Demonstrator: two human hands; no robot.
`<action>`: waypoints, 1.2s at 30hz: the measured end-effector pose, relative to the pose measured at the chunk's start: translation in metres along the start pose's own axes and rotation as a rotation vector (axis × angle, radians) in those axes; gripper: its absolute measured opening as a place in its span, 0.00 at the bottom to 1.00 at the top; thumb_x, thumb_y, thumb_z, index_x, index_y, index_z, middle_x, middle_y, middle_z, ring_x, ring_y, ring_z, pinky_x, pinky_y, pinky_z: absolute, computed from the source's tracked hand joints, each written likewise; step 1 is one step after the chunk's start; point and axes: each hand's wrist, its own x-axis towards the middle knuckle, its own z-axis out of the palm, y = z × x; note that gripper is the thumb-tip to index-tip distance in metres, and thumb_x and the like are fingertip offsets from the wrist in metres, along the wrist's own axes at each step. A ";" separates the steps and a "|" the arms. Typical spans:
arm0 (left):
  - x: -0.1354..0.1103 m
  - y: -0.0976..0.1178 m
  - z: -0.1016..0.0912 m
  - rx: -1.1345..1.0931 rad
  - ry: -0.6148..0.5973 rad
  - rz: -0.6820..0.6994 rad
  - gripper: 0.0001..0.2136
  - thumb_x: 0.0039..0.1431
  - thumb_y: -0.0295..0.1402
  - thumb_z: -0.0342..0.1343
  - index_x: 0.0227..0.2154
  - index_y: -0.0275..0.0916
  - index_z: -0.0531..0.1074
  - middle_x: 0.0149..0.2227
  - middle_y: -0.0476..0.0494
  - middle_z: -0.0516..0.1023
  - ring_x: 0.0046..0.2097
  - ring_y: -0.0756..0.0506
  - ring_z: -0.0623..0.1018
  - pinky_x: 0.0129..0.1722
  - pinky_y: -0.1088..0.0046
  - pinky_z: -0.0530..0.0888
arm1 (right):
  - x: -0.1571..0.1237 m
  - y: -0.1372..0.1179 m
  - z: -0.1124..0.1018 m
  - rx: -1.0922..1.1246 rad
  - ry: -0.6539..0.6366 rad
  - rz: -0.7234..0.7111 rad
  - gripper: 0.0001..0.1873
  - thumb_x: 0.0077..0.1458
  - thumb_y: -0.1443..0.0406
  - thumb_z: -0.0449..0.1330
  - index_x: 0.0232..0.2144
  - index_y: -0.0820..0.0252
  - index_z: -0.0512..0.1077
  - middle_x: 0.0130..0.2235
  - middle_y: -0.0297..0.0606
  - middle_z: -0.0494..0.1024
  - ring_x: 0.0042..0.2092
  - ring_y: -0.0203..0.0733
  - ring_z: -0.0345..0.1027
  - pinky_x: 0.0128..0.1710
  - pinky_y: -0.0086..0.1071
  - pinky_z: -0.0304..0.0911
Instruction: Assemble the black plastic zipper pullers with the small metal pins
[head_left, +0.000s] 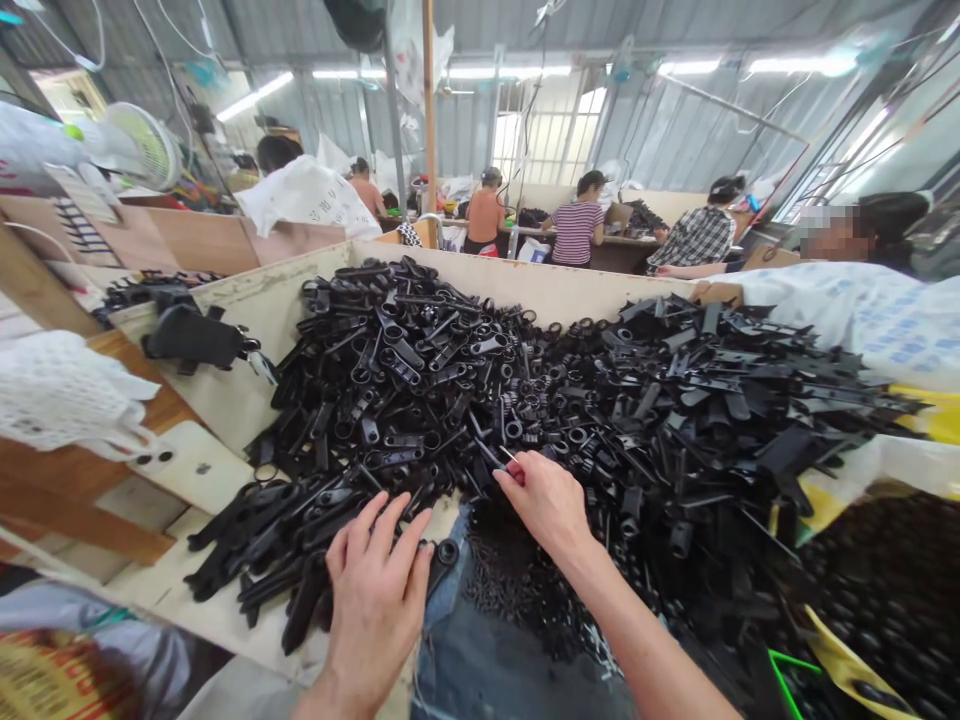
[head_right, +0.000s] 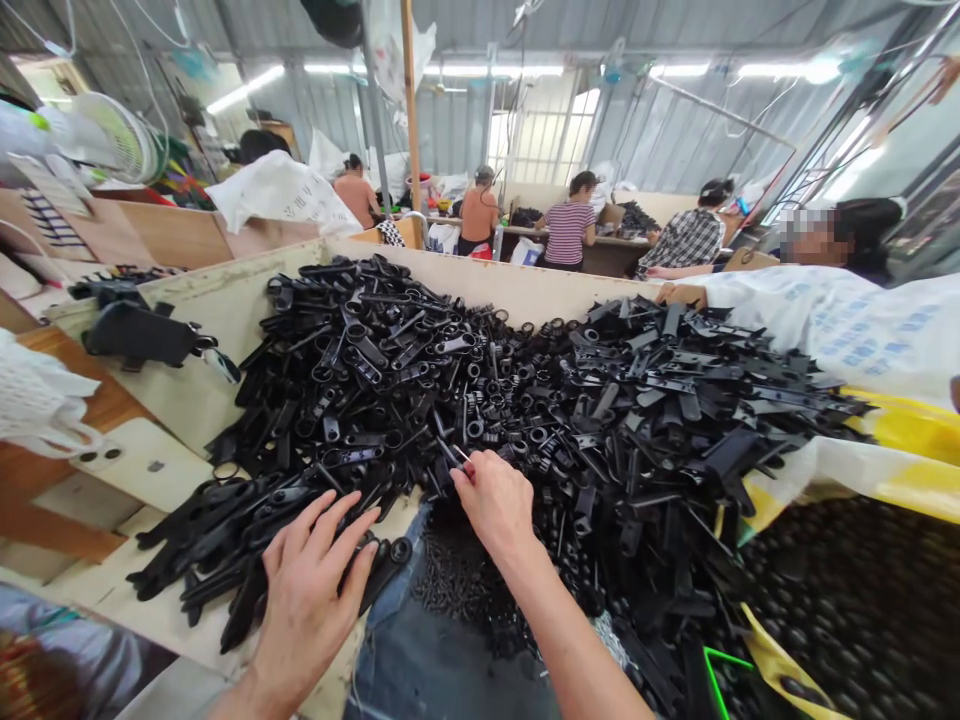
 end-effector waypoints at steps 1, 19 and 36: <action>0.009 0.003 0.001 -0.076 -0.034 -0.014 0.14 0.67 0.30 0.52 0.49 0.41 0.80 0.53 0.36 0.81 0.57 0.34 0.75 0.58 0.50 0.66 | -0.004 0.007 -0.006 0.018 -0.012 0.022 0.09 0.61 0.62 0.63 0.28 0.55 0.78 0.32 0.37 0.83 0.35 0.46 0.77 0.29 0.32 0.56; 0.014 0.059 0.016 -1.000 -0.688 -0.600 0.13 0.65 0.45 0.55 0.44 0.42 0.74 0.22 0.54 0.72 0.22 0.49 0.71 0.22 0.75 0.63 | -0.060 0.045 -0.033 0.248 -0.050 -0.115 0.11 0.64 0.62 0.60 0.45 0.55 0.80 0.37 0.35 0.83 0.35 0.40 0.76 0.34 0.29 0.66; 0.002 0.066 -0.006 -1.836 -0.748 -1.294 0.12 0.64 0.35 0.59 0.45 0.32 0.77 0.30 0.45 0.76 0.26 0.53 0.72 0.25 0.78 0.64 | -0.085 0.049 -0.020 0.440 0.067 -0.064 0.14 0.67 0.55 0.58 0.41 0.58 0.76 0.29 0.33 0.78 0.23 0.36 0.65 0.23 0.29 0.61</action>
